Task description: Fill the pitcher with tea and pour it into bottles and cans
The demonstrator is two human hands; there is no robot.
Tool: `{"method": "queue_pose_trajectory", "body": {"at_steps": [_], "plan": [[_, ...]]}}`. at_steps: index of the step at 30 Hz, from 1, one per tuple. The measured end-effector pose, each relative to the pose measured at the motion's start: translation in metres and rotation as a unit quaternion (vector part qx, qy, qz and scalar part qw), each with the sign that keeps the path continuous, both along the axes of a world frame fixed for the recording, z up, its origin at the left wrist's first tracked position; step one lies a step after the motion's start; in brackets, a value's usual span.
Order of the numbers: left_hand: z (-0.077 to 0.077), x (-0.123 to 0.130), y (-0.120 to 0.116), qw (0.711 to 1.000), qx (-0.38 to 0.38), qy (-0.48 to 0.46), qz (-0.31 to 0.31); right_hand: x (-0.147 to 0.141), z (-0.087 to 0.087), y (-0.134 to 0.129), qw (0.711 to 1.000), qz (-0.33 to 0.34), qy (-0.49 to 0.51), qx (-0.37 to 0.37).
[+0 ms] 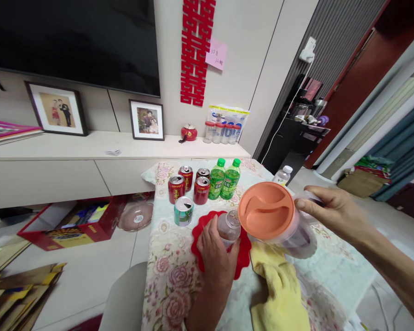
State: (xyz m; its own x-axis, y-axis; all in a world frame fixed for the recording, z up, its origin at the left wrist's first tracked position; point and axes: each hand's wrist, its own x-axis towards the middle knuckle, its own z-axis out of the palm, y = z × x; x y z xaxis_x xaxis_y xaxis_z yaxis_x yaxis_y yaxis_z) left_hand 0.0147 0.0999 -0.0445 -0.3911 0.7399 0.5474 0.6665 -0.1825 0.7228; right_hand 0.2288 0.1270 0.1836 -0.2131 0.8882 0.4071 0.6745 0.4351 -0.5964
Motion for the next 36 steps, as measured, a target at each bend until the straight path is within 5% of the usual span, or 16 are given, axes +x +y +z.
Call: {"method": "queue_pose_trajectory", "body": {"at_steps": [36], "plan": [[0.001, -0.002, 0.000, 1.000, -0.004, 0.006, -0.002, -0.007, 0.007, -0.003, 1.000, 0.004, -0.017, -0.014]]}}
